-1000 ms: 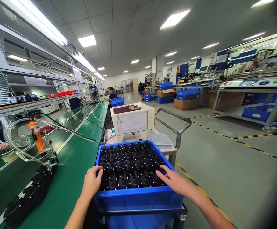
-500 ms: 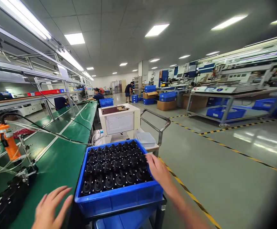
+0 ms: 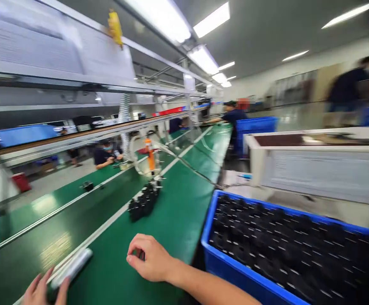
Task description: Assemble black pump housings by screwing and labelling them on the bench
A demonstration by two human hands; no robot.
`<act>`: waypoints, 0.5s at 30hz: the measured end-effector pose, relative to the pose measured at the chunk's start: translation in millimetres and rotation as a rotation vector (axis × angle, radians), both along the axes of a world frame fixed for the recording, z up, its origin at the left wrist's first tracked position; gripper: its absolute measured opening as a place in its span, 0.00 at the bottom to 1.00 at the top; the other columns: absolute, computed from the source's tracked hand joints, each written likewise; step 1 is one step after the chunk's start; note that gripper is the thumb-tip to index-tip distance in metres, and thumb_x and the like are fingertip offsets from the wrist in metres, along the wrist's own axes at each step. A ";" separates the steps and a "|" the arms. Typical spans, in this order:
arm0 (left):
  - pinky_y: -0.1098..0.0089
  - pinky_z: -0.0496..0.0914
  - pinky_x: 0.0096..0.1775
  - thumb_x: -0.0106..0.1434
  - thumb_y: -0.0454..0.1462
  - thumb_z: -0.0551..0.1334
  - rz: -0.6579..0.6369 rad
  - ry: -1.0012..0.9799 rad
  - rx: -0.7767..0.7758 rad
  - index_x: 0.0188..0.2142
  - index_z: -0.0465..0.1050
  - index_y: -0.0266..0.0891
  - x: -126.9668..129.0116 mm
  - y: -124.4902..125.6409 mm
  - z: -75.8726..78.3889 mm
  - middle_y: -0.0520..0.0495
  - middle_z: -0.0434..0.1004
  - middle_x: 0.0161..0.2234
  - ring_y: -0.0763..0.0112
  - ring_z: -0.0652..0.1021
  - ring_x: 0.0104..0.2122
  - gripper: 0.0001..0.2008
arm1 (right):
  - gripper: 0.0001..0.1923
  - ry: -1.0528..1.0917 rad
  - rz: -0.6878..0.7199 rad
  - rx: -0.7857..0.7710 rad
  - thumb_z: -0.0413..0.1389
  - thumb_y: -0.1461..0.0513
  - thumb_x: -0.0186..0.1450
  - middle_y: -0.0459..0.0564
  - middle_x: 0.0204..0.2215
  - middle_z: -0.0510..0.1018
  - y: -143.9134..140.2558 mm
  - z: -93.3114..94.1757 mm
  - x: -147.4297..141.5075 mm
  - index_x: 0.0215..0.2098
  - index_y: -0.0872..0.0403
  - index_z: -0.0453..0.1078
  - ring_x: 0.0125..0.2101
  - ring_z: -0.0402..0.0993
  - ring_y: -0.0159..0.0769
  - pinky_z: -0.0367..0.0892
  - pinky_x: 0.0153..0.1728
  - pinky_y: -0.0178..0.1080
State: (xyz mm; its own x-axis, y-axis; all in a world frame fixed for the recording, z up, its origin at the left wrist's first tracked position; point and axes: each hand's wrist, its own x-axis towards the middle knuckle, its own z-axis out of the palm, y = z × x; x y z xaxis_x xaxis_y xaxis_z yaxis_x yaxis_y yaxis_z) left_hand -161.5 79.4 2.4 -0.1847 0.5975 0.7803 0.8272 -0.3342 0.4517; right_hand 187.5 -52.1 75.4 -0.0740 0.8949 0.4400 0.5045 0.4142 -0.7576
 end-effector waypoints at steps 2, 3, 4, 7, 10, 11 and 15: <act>0.37 0.74 0.56 0.62 0.57 0.54 0.077 0.092 -0.111 0.54 0.79 0.31 -20.9 -6.0 3.4 0.25 0.76 0.55 0.29 0.76 0.58 0.36 | 0.02 -0.034 0.116 -0.021 0.64 0.61 0.62 0.46 0.33 0.79 45.0 6.2 -26.9 0.33 0.52 0.79 0.27 0.74 0.33 0.68 0.33 0.35; 0.39 0.74 0.56 0.65 0.56 0.52 0.090 0.096 -0.150 0.53 0.79 0.28 -25.5 -8.0 3.5 0.24 0.76 0.55 0.32 0.77 0.57 0.36 | 0.02 -0.048 0.155 -0.030 0.64 0.61 0.61 0.46 0.32 0.79 66.4 7.3 -39.8 0.32 0.52 0.78 0.27 0.74 0.34 0.68 0.34 0.36; 0.40 0.73 0.58 0.67 0.54 0.51 0.080 0.108 -0.193 0.54 0.79 0.28 -26.8 -9.3 2.5 0.25 0.77 0.55 0.35 0.77 0.58 0.34 | 0.02 -0.058 0.184 -0.038 0.64 0.62 0.61 0.46 0.31 0.79 86.4 6.7 -51.9 0.31 0.52 0.78 0.28 0.74 0.35 0.67 0.35 0.37; 0.36 0.60 0.67 0.70 0.48 0.51 0.082 0.156 -0.222 0.57 0.78 0.36 -16.6 -10.6 -4.6 0.34 0.82 0.56 0.40 0.76 0.62 0.27 | 0.05 -0.028 0.214 -0.068 0.61 0.60 0.64 0.49 0.32 0.80 133.6 -6.4 -82.4 0.35 0.54 0.78 0.30 0.75 0.38 0.68 0.36 0.39; 0.29 0.40 0.70 0.72 0.40 0.54 0.005 0.218 -0.259 0.58 0.78 0.42 2.0 -13.3 -10.2 0.41 0.83 0.58 0.39 0.68 0.68 0.20 | 0.14 0.062 0.236 -0.133 0.54 0.58 0.71 0.52 0.37 0.80 158.3 -32.2 -101.0 0.48 0.56 0.75 0.28 0.76 0.37 0.69 0.32 0.37; 0.28 0.36 0.70 0.72 0.39 0.56 -0.055 0.224 -0.272 0.55 0.80 0.44 7.8 -15.1 -10.8 0.42 0.84 0.55 0.40 0.70 0.67 0.18 | 0.16 0.089 0.249 -0.153 0.53 0.57 0.71 0.53 0.38 0.80 161.7 -41.5 -104.3 0.52 0.56 0.73 0.28 0.76 0.36 0.69 0.31 0.37; 0.30 0.49 0.70 0.71 0.46 0.62 -0.317 0.095 -0.282 0.45 0.83 0.48 24.0 -24.8 -12.7 0.42 0.86 0.47 0.45 0.80 0.57 0.12 | 0.21 0.151 0.327 -0.198 0.60 0.59 0.65 0.47 0.34 0.78 156.9 -68.4 -104.9 0.56 0.55 0.70 0.28 0.72 0.33 0.67 0.31 0.34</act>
